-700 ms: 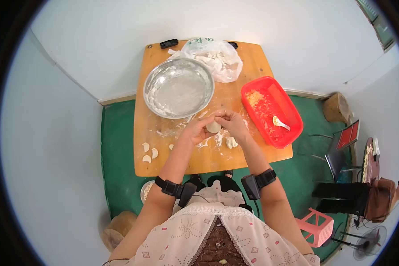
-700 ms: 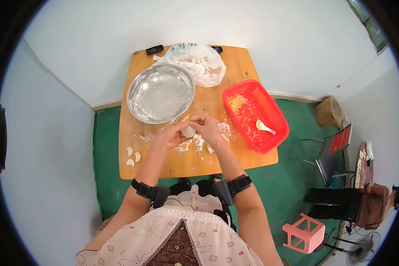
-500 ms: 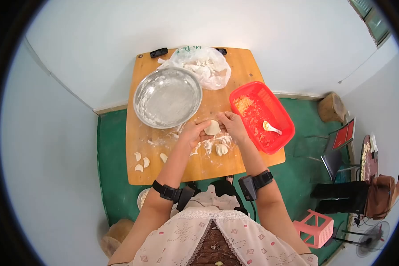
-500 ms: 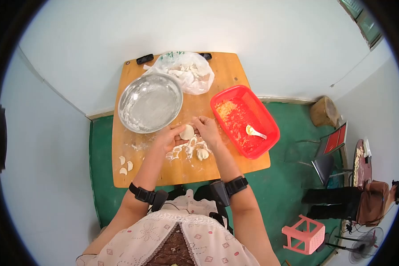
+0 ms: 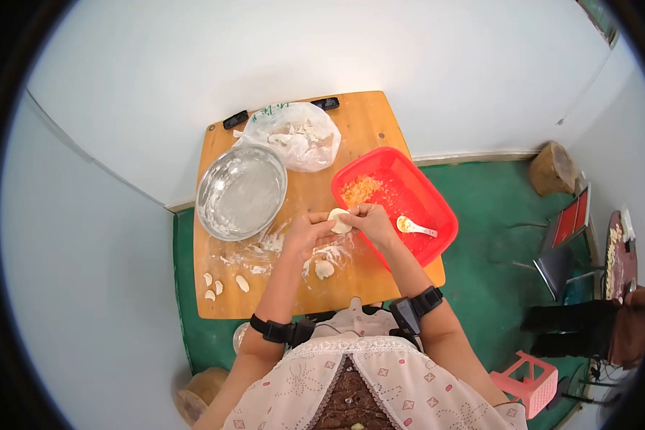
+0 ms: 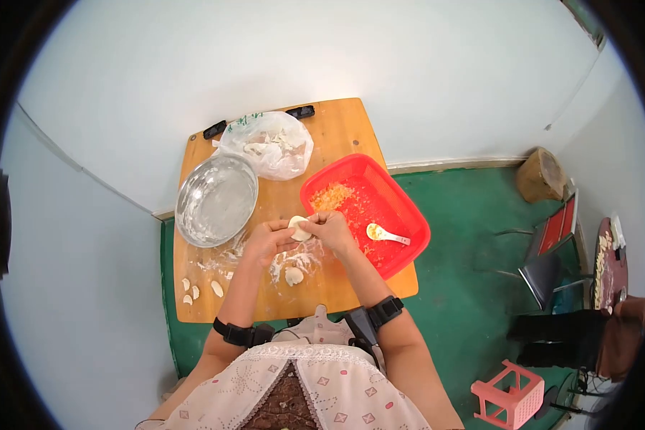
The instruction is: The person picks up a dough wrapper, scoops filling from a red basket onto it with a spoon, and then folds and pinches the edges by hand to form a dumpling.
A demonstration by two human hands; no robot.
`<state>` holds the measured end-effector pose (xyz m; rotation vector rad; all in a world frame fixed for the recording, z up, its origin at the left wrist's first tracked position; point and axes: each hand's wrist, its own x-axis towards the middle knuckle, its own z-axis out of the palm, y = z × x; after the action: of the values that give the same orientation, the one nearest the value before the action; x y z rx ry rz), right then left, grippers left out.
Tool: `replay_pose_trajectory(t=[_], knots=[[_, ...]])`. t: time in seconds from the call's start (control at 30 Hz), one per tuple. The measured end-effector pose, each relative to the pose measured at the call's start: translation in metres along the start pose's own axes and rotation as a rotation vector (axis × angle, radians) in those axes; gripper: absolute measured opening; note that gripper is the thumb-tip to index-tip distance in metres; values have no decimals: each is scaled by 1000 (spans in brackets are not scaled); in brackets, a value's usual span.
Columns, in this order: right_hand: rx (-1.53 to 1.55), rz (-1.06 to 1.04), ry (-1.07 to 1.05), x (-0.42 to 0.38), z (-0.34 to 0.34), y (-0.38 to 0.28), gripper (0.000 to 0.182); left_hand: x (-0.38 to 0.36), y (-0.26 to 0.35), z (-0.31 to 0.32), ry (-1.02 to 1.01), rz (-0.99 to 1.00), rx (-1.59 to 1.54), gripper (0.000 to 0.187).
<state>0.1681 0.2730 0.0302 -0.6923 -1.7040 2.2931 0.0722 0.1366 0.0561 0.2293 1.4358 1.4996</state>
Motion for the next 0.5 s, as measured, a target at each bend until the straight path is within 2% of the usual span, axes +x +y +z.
replay_pose_trajectory(t=[0.1, 0.2, 0.3, 0.5], knots=[[4, -30, -73, -4, -19, -9, 15, 6, -5, 21, 57, 90, 22, 25], [-8, -49, -165, 2, -42, -16, 15, 12, -4, 40, 118, 180, 191, 25], [33, -11, -197, 10, -52, -10, 16, 13, -6, 55, 96, 163, 197, 25], [66, -47, -161, 9, -54, -11, 18, 16, -8, 66, 226, 143, 157, 20]])
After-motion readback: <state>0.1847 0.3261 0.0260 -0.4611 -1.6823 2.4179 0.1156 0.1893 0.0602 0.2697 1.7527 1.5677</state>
